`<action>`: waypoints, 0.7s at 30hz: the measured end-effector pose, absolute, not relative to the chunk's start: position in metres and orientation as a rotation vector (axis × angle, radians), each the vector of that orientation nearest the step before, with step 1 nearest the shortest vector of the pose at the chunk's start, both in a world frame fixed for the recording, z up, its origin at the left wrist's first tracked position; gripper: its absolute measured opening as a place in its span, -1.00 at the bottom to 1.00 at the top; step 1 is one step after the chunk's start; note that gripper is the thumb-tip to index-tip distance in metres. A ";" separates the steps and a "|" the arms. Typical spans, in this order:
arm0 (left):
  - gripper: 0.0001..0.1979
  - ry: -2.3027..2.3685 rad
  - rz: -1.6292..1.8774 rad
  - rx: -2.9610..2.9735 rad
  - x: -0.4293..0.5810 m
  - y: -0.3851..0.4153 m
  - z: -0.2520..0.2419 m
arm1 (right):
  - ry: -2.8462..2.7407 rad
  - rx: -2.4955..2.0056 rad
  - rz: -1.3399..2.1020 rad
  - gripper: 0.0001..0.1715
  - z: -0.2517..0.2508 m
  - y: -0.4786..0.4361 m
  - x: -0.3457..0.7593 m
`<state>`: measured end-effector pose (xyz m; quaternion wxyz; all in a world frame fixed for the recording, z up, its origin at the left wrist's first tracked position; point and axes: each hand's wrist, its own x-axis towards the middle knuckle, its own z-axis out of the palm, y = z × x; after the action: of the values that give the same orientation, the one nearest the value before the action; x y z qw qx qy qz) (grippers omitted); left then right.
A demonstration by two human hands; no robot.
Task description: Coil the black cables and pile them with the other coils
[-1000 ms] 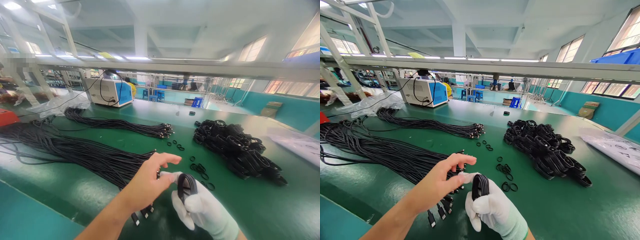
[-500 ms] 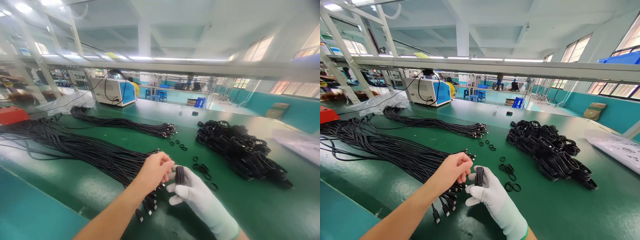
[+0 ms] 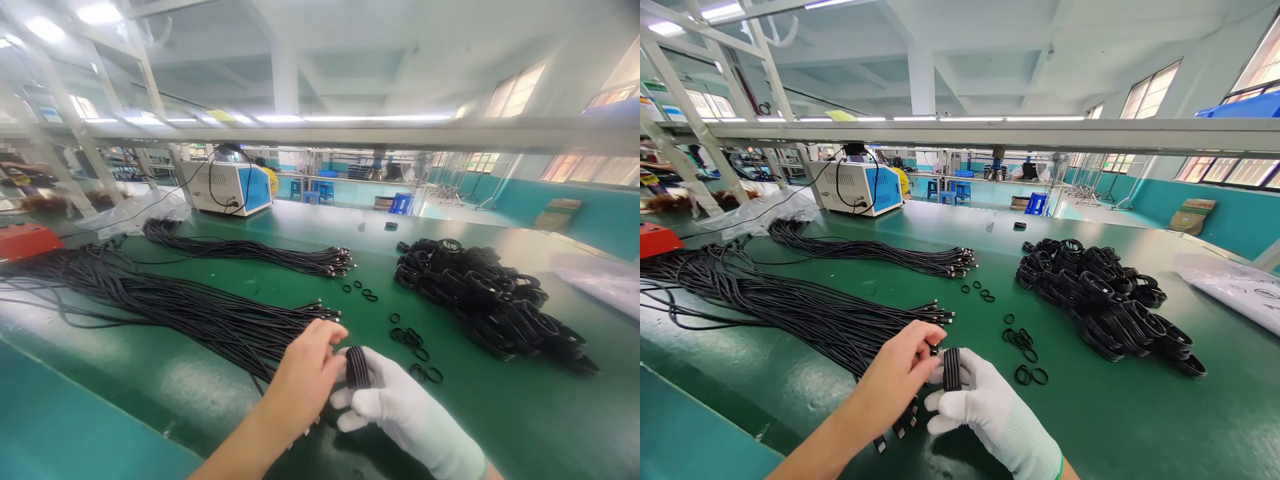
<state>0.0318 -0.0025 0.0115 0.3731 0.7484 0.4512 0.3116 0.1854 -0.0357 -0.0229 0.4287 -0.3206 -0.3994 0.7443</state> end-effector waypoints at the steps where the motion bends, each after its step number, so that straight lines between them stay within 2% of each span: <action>1: -0.67 1.149 0.852 2.033 0.031 -0.004 0.011 | -1.003 -0.812 1.855 -0.40 -0.021 -0.036 0.184; 3: -0.59 1.104 0.878 2.191 0.032 -0.005 0.005 | -1.026 -0.819 1.842 -0.42 -0.019 -0.038 0.182; 8: -0.64 1.153 1.034 2.065 0.040 -0.004 -0.016 | -1.016 -0.670 1.907 -0.40 -0.025 -0.039 0.181; 10: -0.66 1.197 1.041 1.992 0.041 0.000 -0.015 | -0.974 -0.611 1.922 -0.47 -0.030 -0.037 0.183; 14: -0.78 1.065 0.825 1.850 0.030 0.014 0.006 | -0.774 -0.424 2.028 -0.63 -0.038 -0.033 0.191; 19: -0.55 0.663 0.587 1.614 0.012 0.030 0.018 | -0.639 -0.232 2.232 -0.49 -0.040 -0.030 0.191; 21: -0.53 0.585 0.541 1.610 0.010 0.032 0.014 | -0.671 -0.271 2.269 -0.43 -0.039 -0.030 0.188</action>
<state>0.0104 0.0320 0.0142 0.6231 0.7009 0.2549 0.2356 0.1880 -0.0298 -0.0389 0.3710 -0.1056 -0.2615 0.8848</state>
